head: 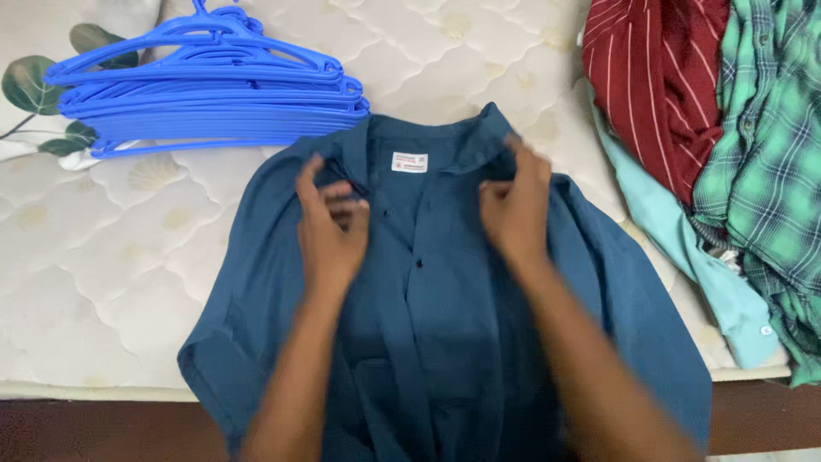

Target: The person buttons a pink shirt, places it on a blue hanger, and hangs it in a closet. They then pick up a blue shirt, button it, and place it on a hanger.

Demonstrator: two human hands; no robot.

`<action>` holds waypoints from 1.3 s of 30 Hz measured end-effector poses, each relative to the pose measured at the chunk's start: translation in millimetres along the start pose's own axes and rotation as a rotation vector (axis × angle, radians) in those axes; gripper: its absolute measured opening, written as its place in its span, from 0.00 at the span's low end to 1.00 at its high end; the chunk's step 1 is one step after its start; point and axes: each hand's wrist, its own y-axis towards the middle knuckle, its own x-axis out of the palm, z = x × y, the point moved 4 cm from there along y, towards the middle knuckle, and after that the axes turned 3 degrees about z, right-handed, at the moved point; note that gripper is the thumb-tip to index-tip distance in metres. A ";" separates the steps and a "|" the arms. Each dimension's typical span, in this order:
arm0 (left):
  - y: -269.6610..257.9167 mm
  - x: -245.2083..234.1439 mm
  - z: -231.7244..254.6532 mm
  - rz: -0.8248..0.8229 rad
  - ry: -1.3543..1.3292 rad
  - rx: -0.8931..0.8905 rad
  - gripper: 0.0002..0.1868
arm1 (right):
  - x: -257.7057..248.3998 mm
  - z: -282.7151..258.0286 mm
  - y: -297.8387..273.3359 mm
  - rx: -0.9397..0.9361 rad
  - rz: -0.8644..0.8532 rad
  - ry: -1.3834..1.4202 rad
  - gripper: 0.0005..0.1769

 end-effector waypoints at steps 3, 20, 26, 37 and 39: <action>-44.7 -2.7 9.7 0.032 -0.013 -0.105 0.27 | -5.1 -29.0 -57.3 0.119 -0.036 0.037 0.28; -61.9 3.8 31.5 -0.139 0.121 -0.195 0.20 | 20.4 -52.5 -109.3 0.269 -0.220 0.090 0.16; -66.1 5.5 13.5 -0.179 0.042 -0.202 0.15 | 25.6 -58.2 -111.4 0.200 -0.235 -0.017 0.23; -67.9 7.0 33.8 -0.195 0.063 -0.036 0.13 | 19.5 -55.6 -109.7 0.269 -0.224 0.022 0.14; -67.5 7.5 32.2 -0.192 0.076 -0.097 0.12 | 19.6 -52.7 -110.6 0.321 -0.205 0.039 0.14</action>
